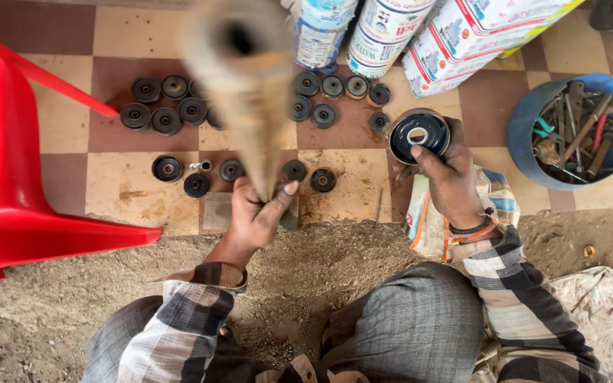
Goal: The person sits on the floor and uses a long metal rod to press black circular components onto a central metal fixture. They repeatedly pick up components, align them, and press them down, then remove them and repeat the process.
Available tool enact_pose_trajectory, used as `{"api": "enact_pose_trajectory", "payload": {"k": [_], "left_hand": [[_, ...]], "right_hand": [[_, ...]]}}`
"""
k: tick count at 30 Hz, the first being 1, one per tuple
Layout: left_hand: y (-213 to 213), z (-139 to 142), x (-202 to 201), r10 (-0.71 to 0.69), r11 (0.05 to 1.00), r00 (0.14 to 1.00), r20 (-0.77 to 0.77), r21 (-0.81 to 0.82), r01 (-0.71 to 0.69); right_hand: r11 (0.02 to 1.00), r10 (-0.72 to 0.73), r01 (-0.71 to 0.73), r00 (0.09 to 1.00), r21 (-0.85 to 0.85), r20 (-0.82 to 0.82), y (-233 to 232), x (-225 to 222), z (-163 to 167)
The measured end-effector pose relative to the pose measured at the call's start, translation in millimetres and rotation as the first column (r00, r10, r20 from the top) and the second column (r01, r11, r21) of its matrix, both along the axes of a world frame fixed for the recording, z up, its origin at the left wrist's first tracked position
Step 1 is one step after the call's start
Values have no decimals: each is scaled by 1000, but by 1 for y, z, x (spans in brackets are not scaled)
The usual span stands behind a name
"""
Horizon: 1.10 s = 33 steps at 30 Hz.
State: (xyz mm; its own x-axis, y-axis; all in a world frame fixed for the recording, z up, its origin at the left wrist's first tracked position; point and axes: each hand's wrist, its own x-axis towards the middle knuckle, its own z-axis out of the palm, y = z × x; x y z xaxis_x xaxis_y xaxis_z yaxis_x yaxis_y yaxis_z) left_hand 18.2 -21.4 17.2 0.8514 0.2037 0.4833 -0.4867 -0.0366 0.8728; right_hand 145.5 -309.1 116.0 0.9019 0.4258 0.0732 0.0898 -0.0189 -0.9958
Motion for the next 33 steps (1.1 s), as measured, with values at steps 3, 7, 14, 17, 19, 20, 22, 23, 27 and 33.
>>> {"api": "enact_pose_trajectory", "payload": {"k": [3, 7, 14, 17, 19, 20, 22, 23, 27, 33], "left_hand": [[0, 9, 3, -26, 1000, 999, 26, 8, 26], [3, 26, 1, -89, 996, 994, 61, 7, 89], [8, 46, -6, -67, 991, 995, -71, 111, 74], [7, 49, -5, -57, 986, 988, -144, 148, 79], [4, 50, -4, -54, 985, 988, -145, 154, 76], [2, 49, -3, -14, 981, 999, -50, 192, 23], [0, 46, -4, 29, 966, 999, 16, 258, -32], [-1, 44, -4, 20, 959, 1000, -6, 282, -18], [-7, 34, 3, 29, 965, 999, -41, 262, -17], [-18, 17, 4, -3, 990, 998, 70, 140, -7]], "right_hand": [[995, 12, 4, 988, -103, 153, 10, 1, -6], [995, 51, -38, 989, -92, 137, 10, 7, -26], [865, 212, 194, 695, -463, 687, 20, 18, -45], [950, 124, 36, 867, -310, 482, 43, 16, -32], [979, 91, -46, 971, -200, 220, 62, 16, -23], [987, 96, -86, 993, -138, 71, 76, 18, -24], [953, 122, -104, 991, -286, 47, 108, 27, -34], [927, 135, -113, 990, -356, 38, 127, 34, -45], [554, 374, -170, 926, -815, 61, 199, 50, -98], [658, 278, -299, 949, -691, -146, 312, 11, -139]]}}
